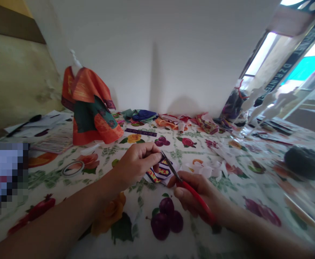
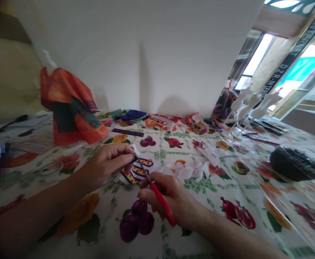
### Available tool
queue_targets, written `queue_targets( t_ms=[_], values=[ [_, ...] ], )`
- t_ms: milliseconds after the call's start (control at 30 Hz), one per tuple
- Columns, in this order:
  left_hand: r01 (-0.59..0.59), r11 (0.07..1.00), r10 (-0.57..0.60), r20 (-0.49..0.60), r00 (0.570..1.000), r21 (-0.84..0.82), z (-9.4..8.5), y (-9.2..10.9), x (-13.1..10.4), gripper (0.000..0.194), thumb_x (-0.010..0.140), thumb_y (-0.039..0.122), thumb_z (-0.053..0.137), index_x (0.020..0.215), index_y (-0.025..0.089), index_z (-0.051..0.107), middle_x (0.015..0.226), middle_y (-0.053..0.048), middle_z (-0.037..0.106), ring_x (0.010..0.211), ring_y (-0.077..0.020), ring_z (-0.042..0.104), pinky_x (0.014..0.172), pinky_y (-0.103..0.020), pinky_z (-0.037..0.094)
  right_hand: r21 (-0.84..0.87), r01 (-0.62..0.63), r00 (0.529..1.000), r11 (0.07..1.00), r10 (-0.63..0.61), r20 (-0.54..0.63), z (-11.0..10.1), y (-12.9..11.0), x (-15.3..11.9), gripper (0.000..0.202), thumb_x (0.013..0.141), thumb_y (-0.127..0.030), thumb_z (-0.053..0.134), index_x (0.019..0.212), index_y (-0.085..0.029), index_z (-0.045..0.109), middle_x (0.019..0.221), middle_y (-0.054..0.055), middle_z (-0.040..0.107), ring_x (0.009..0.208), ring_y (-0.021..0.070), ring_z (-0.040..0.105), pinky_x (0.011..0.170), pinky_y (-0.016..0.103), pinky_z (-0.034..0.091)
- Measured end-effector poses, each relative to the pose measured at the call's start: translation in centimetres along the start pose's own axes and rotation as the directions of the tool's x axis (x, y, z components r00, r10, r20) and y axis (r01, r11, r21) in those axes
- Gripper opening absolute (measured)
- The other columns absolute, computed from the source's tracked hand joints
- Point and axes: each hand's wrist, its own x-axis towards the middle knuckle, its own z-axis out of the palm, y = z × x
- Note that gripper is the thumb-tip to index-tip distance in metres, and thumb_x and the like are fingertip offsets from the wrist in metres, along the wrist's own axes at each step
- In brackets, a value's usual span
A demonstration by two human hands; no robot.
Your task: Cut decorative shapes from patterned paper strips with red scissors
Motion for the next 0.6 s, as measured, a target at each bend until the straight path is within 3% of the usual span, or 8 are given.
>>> queue_targets(
  t_ms=[600],
  values=[
    [-0.088, 0.989, 0.09, -0.016, 0.996, 0.117, -0.02, 0.33, -0.12, 0.015, 0.087, 0.029, 0.061, 0.076, 0.019, 0.064, 0.06, 0.005, 0.058, 0.055, -0.0107, 0.051, 0.052, -0.023, 0.037, 0.035, -0.001, 1.0, 0.999, 0.0, 0.009, -0.04, 0.23, -0.21, 0.048, 0.102, -0.063, 0.071, 0.108, -0.015, 0.066, 0.066, -0.004, 0.057, 0.049, 0.0071, 0.048, 0.043, 0.013, 0.038]
  ],
)
